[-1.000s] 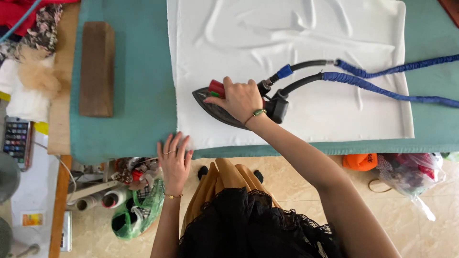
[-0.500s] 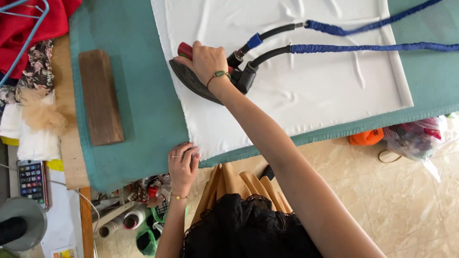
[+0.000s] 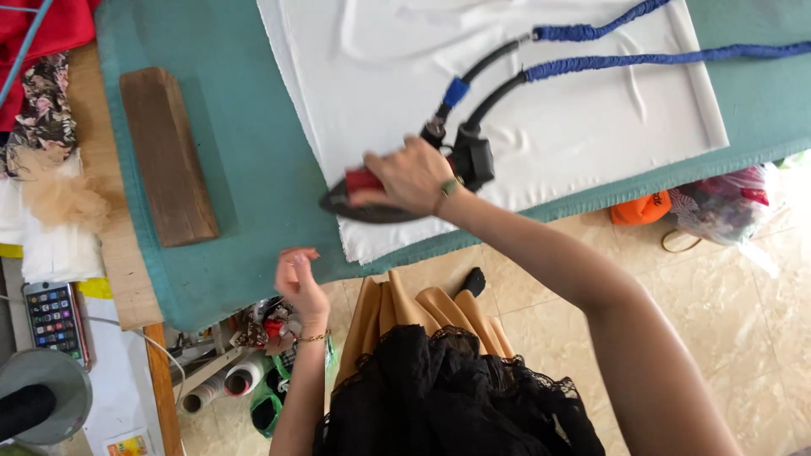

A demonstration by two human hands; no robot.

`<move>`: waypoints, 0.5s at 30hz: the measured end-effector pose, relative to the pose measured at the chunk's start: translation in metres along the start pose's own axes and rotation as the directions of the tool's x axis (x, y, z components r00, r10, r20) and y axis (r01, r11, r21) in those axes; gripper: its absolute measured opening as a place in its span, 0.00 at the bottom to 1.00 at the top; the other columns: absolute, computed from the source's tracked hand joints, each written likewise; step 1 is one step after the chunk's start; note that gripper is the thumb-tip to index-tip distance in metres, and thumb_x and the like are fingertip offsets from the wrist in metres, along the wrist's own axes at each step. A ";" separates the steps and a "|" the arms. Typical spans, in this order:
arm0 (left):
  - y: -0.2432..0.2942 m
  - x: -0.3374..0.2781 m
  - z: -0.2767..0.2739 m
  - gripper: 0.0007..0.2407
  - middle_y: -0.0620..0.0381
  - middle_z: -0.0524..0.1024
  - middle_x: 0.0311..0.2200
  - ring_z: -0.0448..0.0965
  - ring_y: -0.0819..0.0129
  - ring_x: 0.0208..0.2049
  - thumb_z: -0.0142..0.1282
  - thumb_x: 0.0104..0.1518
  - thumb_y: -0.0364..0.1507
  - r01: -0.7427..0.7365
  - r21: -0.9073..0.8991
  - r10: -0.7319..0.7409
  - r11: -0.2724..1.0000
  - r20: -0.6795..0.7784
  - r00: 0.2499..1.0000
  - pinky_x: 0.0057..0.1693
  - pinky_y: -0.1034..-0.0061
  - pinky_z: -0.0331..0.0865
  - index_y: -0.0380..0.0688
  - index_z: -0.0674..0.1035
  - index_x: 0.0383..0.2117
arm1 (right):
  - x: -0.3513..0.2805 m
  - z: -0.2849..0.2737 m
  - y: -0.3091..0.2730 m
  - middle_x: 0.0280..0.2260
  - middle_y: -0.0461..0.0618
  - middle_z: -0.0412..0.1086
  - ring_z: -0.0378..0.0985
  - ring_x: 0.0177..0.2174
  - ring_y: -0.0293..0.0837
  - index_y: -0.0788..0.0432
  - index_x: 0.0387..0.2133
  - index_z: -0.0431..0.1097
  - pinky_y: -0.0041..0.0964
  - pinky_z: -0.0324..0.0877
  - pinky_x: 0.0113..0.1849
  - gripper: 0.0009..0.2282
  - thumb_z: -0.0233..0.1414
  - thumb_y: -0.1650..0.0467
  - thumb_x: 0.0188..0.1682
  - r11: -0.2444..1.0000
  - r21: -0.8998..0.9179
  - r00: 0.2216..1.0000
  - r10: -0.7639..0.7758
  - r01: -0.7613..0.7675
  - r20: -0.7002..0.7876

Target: Ironing a piece of white fabric on an ironing board.

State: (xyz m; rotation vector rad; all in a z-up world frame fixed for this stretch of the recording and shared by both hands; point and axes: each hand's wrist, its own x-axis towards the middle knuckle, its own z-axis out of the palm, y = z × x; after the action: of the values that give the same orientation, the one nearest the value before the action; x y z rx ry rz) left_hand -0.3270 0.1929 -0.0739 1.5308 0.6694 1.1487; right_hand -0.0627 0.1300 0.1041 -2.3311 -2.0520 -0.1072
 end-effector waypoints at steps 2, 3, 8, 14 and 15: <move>0.008 0.006 -0.006 0.08 0.55 0.78 0.33 0.76 0.71 0.34 0.49 0.67 0.30 0.117 -0.050 -0.119 0.992 -0.050 0.992 0.46 0.76 0.70 0.41 0.79 0.33 | -0.022 0.001 -0.012 0.06 0.40 0.63 0.61 0.08 0.37 0.53 0.25 0.72 0.37 0.66 0.27 0.32 0.40 0.39 0.48 0.999 0.008 0.998 -0.040 0.040 0.042; 0.010 0.010 -0.009 0.09 0.55 0.78 0.34 0.76 0.71 0.35 0.50 0.68 0.30 0.103 -0.032 -0.104 0.994 -0.041 0.994 0.46 0.76 0.70 0.40 0.79 0.33 | -0.031 0.002 -0.018 0.06 0.40 0.62 0.60 0.08 0.37 0.53 0.25 0.72 0.36 0.66 0.28 0.32 0.40 0.39 0.48 0.998 -0.005 0.997 -0.064 0.065 0.040; 0.007 0.035 -0.027 0.10 0.54 0.78 0.36 0.76 0.72 0.35 0.50 0.68 0.30 0.079 0.052 -0.080 0.996 0.025 0.997 0.43 0.77 0.71 0.38 0.79 0.32 | -0.050 0.001 -0.026 0.05 0.40 0.61 0.59 0.08 0.37 0.53 0.27 0.72 0.34 0.64 0.30 0.32 0.39 0.39 0.51 0.994 -0.051 0.996 -0.092 0.092 0.008; 0.028 0.052 -0.035 0.10 0.53 0.79 0.34 0.79 0.67 0.35 0.52 0.69 0.28 -0.052 0.353 0.035 0.934 0.052 0.998 0.44 0.75 0.71 0.34 0.80 0.33 | -0.050 -0.007 -0.027 0.06 0.39 0.61 0.59 0.08 0.36 0.54 0.28 0.72 0.35 0.62 0.26 0.34 0.39 0.37 0.45 0.993 0.001 0.993 -0.118 0.118 -0.019; 0.030 0.051 -0.034 0.10 0.53 0.80 0.34 0.79 0.66 0.36 0.52 0.69 0.28 -0.062 0.347 0.046 0.936 0.056 0.997 0.44 0.74 0.71 0.34 0.80 0.33 | -0.050 -0.007 -0.027 0.05 0.39 0.60 0.59 0.08 0.36 0.54 0.28 0.72 0.35 0.62 0.26 0.34 0.40 0.37 0.44 0.991 0.004 0.991 -0.130 0.131 -0.038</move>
State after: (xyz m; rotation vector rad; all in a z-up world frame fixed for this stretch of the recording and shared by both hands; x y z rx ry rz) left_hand -0.3434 0.2428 -0.0301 1.8793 0.8364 1.0699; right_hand -0.0957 0.0830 0.1065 -2.1727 -2.1822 -0.1465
